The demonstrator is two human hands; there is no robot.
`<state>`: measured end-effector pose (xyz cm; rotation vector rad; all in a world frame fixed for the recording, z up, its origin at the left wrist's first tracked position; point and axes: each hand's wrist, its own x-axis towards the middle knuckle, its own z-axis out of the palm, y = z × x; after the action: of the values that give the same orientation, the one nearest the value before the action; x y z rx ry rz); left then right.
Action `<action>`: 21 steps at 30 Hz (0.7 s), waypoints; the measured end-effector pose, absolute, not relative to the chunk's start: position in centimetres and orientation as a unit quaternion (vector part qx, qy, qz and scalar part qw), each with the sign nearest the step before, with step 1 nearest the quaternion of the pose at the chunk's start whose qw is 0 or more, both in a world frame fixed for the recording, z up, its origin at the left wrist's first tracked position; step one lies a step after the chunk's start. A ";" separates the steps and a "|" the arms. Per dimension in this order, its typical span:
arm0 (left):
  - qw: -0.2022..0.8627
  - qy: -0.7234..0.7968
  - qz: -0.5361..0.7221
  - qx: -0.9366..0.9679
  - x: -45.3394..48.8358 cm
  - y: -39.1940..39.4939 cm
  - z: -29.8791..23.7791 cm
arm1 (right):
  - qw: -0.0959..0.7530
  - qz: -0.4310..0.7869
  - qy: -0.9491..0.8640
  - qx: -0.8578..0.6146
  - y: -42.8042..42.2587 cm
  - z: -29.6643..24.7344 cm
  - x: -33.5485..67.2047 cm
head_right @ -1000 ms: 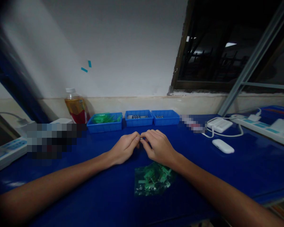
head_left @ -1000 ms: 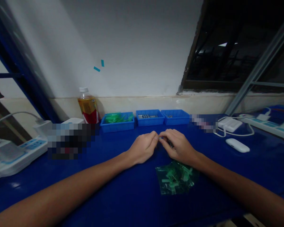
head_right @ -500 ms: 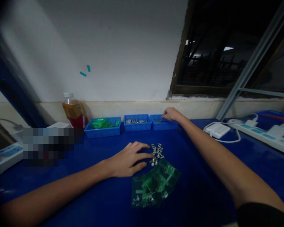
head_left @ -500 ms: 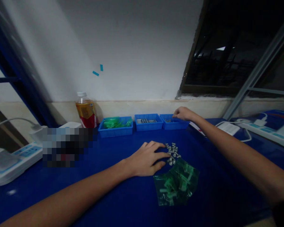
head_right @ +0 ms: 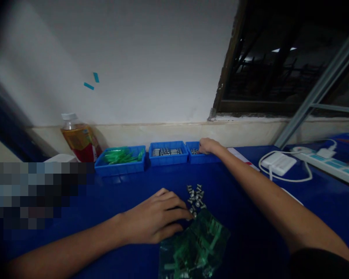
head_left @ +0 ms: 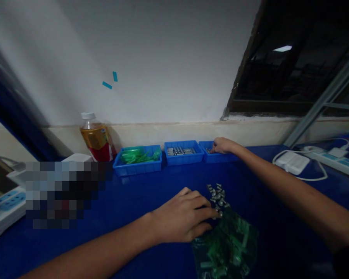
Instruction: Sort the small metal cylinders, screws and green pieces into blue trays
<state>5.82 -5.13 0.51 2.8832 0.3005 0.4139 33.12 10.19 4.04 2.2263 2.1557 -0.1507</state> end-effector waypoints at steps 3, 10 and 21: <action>0.124 0.138 0.148 0.971 5.7 -5.0 0.1 | 0.007 -0.038 0.688 0.725 9.9 4.1 33.3; 0.152 0.183 0.241 0.941 5.8 -4.4 -0.6 | -0.115 0.041 0.680 0.723 5.7 5.2 32.9; 0.309 0.251 0.415 0.818 6.0 -3.2 -1.5 | -0.271 0.078 0.856 0.433 -7.3 1.4 23.2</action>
<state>6.00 -3.17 -1.49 2.1611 0.6634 1.0966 23.22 -7.31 1.45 1.6608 3.2808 0.3005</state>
